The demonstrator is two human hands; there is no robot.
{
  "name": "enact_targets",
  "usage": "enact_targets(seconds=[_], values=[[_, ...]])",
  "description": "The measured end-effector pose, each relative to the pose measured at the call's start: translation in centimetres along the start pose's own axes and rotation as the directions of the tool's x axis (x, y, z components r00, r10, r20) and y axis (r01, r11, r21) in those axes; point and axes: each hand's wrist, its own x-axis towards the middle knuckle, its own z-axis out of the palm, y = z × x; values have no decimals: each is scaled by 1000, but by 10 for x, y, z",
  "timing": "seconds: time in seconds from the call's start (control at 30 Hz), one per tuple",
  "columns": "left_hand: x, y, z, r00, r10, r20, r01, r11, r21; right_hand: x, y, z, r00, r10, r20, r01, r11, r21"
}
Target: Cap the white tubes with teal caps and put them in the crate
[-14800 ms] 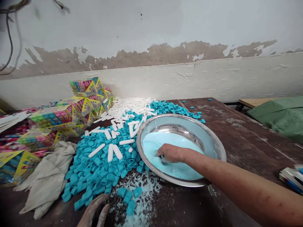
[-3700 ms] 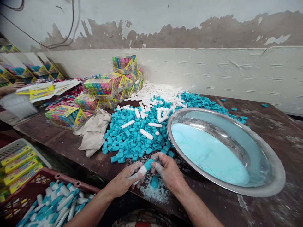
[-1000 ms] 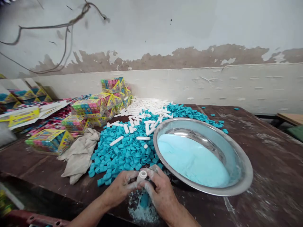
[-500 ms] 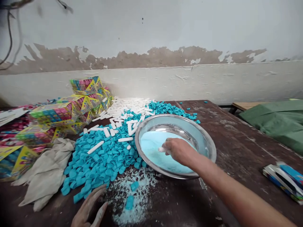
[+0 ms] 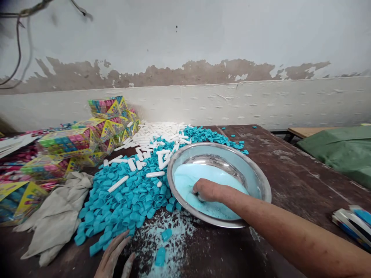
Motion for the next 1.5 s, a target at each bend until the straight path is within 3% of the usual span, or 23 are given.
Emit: enact_targets(seconds=[0.13,0.23,0.37,0.47,0.6,0.77,0.9,1.07,1.2,1.33,1.4,1.5], values=[[0,0,2,999,-15,-30,15,1000,5,-3,9,-11,998,-24,51,20,997,78],[1,-3,0,1000,16,-22,-16,1000,15,-8,14,-15,1000,-14,27,13,999,47],[3,-7,-3,998,65,23,-66,997,34,-10,12,-8,999,12,-37,-15,997,-81],[2,-8,-1,997,76,33,-77,996,50,-8,5,2,1000,-12,-19,9,993,-116],[0,-8,1,999,47,18,-48,997,60,-3,0,4,996,-84,28,85,996,-38],[-1,-13,-1,991,119,52,-124,988,91,-1,14,-7,992,-124,28,119,984,133],[-1,-14,-2,991,118,65,-124,988,98,-5,23,-7,998,-58,-3,58,998,-33],[2,-14,-2,988,143,58,-147,985,89,-6,9,4,1000,-20,14,22,995,-98],[0,-16,-2,985,165,40,-168,983,75,-2,1,5,996,-61,63,58,997,44],[7,-5,-9,994,110,21,-110,994,14,0,16,-3,998,-45,38,34,964,263],[24,10,-15,994,103,43,-102,995,-22,-1,27,-7,1000,-16,18,9,935,355],[71,44,-17,985,140,103,-134,989,-58,-3,35,-14,1000,24,-11,-17,882,471]])
